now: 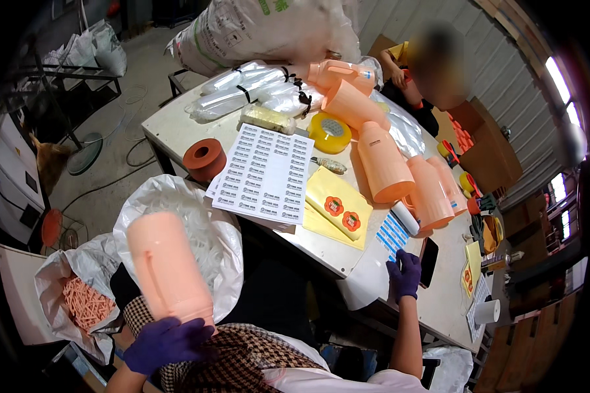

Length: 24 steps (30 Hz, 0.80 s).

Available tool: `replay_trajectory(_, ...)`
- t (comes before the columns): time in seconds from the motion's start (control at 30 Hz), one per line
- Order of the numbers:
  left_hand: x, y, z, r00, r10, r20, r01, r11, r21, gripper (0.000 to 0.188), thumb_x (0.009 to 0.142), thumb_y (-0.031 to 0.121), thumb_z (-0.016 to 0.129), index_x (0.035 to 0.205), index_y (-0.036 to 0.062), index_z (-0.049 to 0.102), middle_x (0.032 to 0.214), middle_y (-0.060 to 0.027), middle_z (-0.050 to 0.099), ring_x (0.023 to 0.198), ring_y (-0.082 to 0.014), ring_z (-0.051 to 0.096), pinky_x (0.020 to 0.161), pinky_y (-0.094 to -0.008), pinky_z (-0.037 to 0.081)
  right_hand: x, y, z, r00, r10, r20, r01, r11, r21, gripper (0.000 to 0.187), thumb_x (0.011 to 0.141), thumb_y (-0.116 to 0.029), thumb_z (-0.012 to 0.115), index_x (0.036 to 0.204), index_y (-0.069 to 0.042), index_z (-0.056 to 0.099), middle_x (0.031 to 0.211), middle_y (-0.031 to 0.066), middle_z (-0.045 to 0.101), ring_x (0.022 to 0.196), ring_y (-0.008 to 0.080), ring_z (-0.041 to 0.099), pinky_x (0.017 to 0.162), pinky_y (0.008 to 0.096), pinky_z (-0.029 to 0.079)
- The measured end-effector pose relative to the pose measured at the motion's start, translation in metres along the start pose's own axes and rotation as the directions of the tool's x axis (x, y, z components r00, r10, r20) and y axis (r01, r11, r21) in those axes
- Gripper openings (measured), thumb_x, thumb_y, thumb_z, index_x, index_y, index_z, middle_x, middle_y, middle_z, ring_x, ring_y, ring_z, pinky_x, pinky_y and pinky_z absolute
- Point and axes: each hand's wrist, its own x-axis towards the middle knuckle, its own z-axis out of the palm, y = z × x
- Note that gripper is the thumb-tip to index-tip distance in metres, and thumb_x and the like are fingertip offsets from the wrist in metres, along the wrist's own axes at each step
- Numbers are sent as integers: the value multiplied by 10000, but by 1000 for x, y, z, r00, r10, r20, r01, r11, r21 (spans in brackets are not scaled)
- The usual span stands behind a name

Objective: The person applies adhesive labels to the side of pink plastic bottles by hand, smoothing each label after placement and setting the finished items aside.

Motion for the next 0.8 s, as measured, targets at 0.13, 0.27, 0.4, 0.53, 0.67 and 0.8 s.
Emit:
replay_trajectory(0.13, 14, -1, 15, 986, 65, 151, -72, 996, 44, 349, 888, 287, 639, 1228, 349, 592, 1281, 119, 593, 1179, -74, 579, 1029, -348, 413, 1, -2, 8, 995, 67, -72, -63, 997, 51, 213, 730, -169, 804, 896, -65, 720, 857, 78, 634, 878, 275, 591, 788, 404, 479)
replay_trajectory(0.27, 1, -1, 25, 984, 52, 172, -74, 989, 124, 353, 934, 242, 596, 1285, 269, 580, 1329, 43, 584, 1265, -112, 532, 1094, -382, 387, 2, -12, 20, 988, -43, -148, 65, 987, 145, 199, 715, -80, 809, 878, -61, 698, 954, 123, 623, 908, 300, 606, 781, 404, 499)
replay_trajectory(0.4, -13, -3, 51, 974, 165, 157, -204, 938, 281, 357, 977, 207, 543, 1332, 181, 553, 1368, -48, 563, 1328, -175, 484, 1155, -427, 348, -4, -85, 7, 876, -371, -309, 390, 921, 1, 204, 710, 3, 789, 870, -54, 676, 1036, 122, 605, 1049, 340, 588, 889, 415, 489)
replay_trajectory(0.53, 6, 1, 54, 961, 172, 219, -255, 859, 444, 554, 955, 109, 530, 1481, 240, 417, 1443, -53, 493, 1336, -213, 490, 1120, -329, 411, -3, -232, 47, 961, -256, 101, 106, 682, 723, 95, 782, 35, 672, 853, -6, 623, 974, 115, 590, 950, 278, 588, 872, 357, 461)
replay_trajectory(0.67, -6, 1, 59, 992, 126, -13, -126, 992, 19, 541, 935, 68, 510, 1456, 193, 436, 1362, -78, 549, 1270, -221, 552, 1071, -357, 469, 2, -383, 115, 622, -645, 443, -85, 507, 858, 155, 874, -151, 696, 867, 0, 660, 823, 105, 585, 805, 244, 583, 734, 344, 468)
replay_trajectory(0.8, 2, 1, 51, 995, 43, -95, -69, 954, -291, 531, 921, 59, 509, 1437, 183, 489, 1307, -82, 603, 1227, -221, 596, 1057, -361, 492, 7, -447, 179, 349, -664, 661, -229, 624, 748, 250, 889, -240, 729, 872, 5, 686, 795, 72, 634, 722, 151, 583, 670, 313, 473)
